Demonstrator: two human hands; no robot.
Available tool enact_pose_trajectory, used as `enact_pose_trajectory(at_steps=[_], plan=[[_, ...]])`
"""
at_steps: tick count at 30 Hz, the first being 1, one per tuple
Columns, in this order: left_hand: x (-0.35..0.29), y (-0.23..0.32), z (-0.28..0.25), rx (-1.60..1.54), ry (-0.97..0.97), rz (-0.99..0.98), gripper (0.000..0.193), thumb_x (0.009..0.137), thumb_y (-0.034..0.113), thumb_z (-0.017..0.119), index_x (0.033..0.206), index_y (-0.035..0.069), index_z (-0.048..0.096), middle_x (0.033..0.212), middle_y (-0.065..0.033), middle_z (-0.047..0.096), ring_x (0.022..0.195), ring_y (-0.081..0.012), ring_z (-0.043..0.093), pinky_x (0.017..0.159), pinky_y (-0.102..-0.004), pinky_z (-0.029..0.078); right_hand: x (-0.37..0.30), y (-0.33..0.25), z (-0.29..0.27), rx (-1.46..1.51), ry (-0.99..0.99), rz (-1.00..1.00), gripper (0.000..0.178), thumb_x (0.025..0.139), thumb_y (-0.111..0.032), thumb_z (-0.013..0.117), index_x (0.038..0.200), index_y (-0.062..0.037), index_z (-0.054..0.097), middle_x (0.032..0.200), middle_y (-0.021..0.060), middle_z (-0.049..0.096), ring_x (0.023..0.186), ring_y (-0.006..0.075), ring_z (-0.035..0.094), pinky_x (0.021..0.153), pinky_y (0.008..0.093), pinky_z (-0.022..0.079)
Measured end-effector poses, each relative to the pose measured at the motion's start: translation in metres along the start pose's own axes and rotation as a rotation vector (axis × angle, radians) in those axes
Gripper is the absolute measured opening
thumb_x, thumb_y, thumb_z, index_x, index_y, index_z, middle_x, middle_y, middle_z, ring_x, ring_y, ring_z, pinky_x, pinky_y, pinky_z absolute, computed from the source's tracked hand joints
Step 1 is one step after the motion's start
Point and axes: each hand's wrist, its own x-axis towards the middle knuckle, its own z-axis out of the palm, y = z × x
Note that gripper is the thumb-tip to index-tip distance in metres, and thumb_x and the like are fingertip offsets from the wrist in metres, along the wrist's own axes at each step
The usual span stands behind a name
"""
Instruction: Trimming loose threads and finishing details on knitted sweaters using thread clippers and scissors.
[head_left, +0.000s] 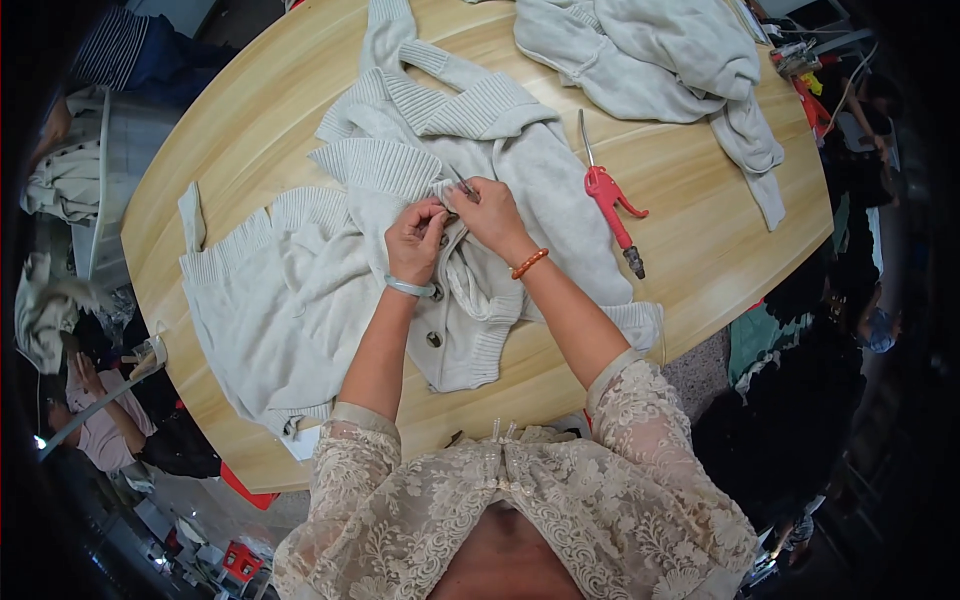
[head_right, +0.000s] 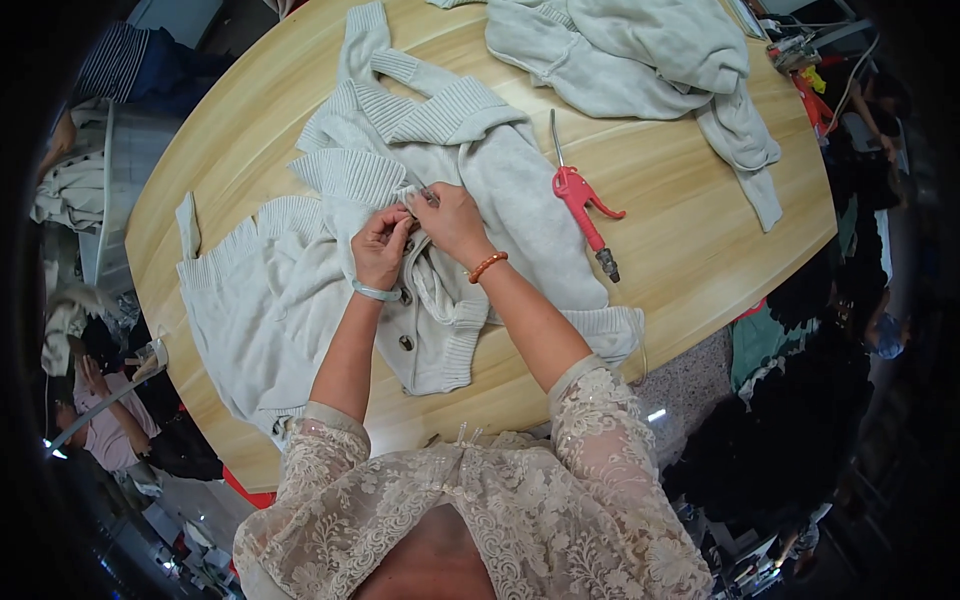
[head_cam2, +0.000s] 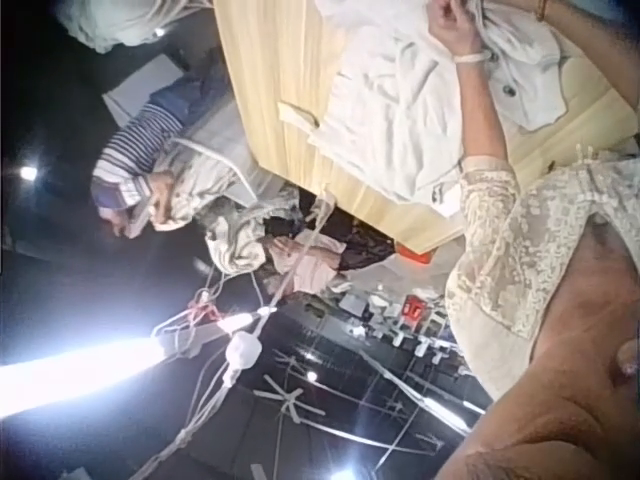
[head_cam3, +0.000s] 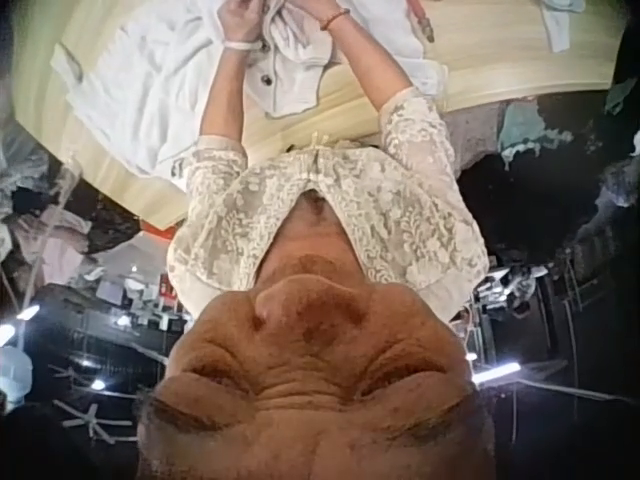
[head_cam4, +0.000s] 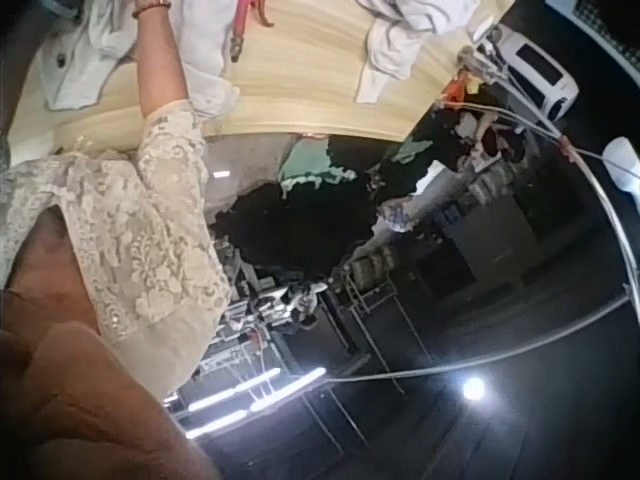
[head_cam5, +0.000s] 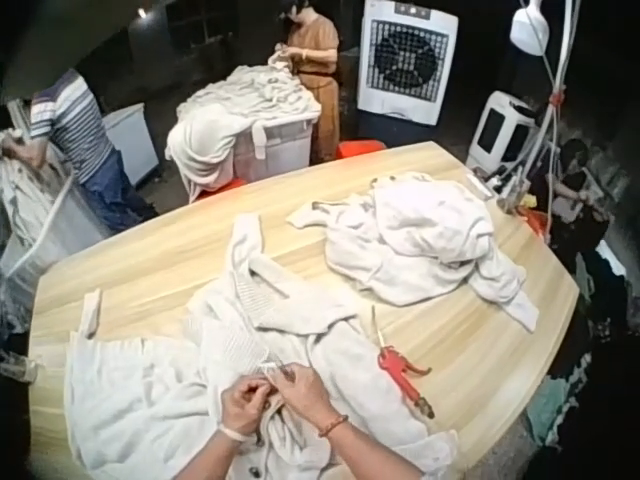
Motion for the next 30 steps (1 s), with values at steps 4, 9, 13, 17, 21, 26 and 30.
enact_pose_trajectory(at_steps=[4, 9, 13, 17, 21, 26, 30], plan=[[-0.006, 0.017, 0.003, -0.082, 0.008, -0.085, 0.01, 0.089, -0.002, 0.056, 0.098, -0.003, 0.059, 0.108, -0.01, 0.061, 0.084, -0.0104, 0.061, 0.071, -0.022, 0.052, -0.002, 0.008, 0.001, 0.464, -0.089, 0.255, 0.029, 0.086, -0.027, 0.064, 0.07, -0.0039, 0.058, 0.056, -0.0044, 0.046, 0.047, 0.0058, 0.038, 0.043, 0.0249, 0.03], [-0.008, 0.033, -0.007, 0.102, 0.101, 0.055, 0.008, 0.091, 0.001, 0.054, 0.098, 0.0, 0.057, 0.102, -0.007, 0.06, 0.078, -0.0082, 0.058, 0.064, -0.0203, 0.051, -0.003, 0.008, 0.005, 0.497, -0.101, 0.131, 0.027, 0.088, -0.026, 0.063, 0.069, -0.0092, 0.053, 0.059, -0.008, 0.044, 0.047, 0.0015, 0.032, 0.04, 0.0217, 0.022], [-0.008, 0.063, -0.006, 0.184, 0.157, 0.067, 0.017, 0.083, 0.001, 0.065, 0.099, -0.001, 0.058, 0.095, -0.0044, 0.057, 0.07, -0.0069, 0.055, 0.057, -0.0197, 0.047, -0.009, -0.01, -0.002, 0.607, -0.172, 0.271, 0.025, 0.089, -0.027, 0.063, 0.072, -0.0109, 0.053, 0.059, -0.009, 0.042, 0.045, 0.0005, 0.031, 0.039, 0.0199, 0.021], [-0.007, 0.068, 0.001, 0.082, 0.079, -0.13, 0.035, 0.079, 0.001, 0.071, 0.109, -0.004, 0.055, 0.095, -0.0052, 0.057, 0.071, -0.0058, 0.057, 0.059, -0.0185, 0.049, -0.014, -0.025, -0.004, 0.93, -0.337, 0.462, 0.023, 0.091, -0.028, 0.06, 0.076, -0.0133, 0.051, 0.057, -0.011, 0.038, 0.043, -0.0012, 0.029, 0.037, 0.0183, 0.02], [-0.004, 0.07, -0.001, -0.243, 0.088, -0.264, 0.03, 0.083, -0.004, 0.064, 0.111, -0.006, 0.052, 0.096, -0.0068, 0.057, 0.076, -0.0101, 0.061, 0.066, -0.022, 0.054, -0.013, -0.024, -0.007, 1.127, -0.386, 0.566, 0.023, 0.093, -0.027, 0.057, 0.075, -0.0144, 0.049, 0.055, -0.0112, 0.034, 0.041, -0.0006, 0.028, 0.036, 0.0179, 0.021], [-0.007, 0.074, -0.001, -0.241, 0.098, -0.142, 0.026, 0.085, -0.005, 0.059, 0.11, -0.005, 0.054, 0.097, -0.0077, 0.058, 0.077, -0.0114, 0.062, 0.068, -0.023, 0.055, -0.017, -0.03, -0.006, 1.249, -0.411, 0.637, 0.023, 0.093, -0.026, 0.056, 0.075, -0.0136, 0.049, 0.055, -0.0099, 0.034, 0.041, 0.0004, 0.028, 0.036, 0.0177, 0.021], [-0.012, 0.073, -0.004, 0.231, 0.138, 0.036, 0.024, 0.083, -0.007, 0.058, 0.106, -0.002, 0.06, 0.094, -0.0096, 0.061, 0.078, -0.0134, 0.063, 0.066, -0.0237, 0.053, -0.019, -0.038, 0.0, 1.262, -0.376, 0.644, 0.023, 0.093, -0.024, 0.057, 0.074, -0.0133, 0.048, 0.055, -0.009, 0.035, 0.042, 0.001, 0.029, 0.036, 0.018, 0.021]])
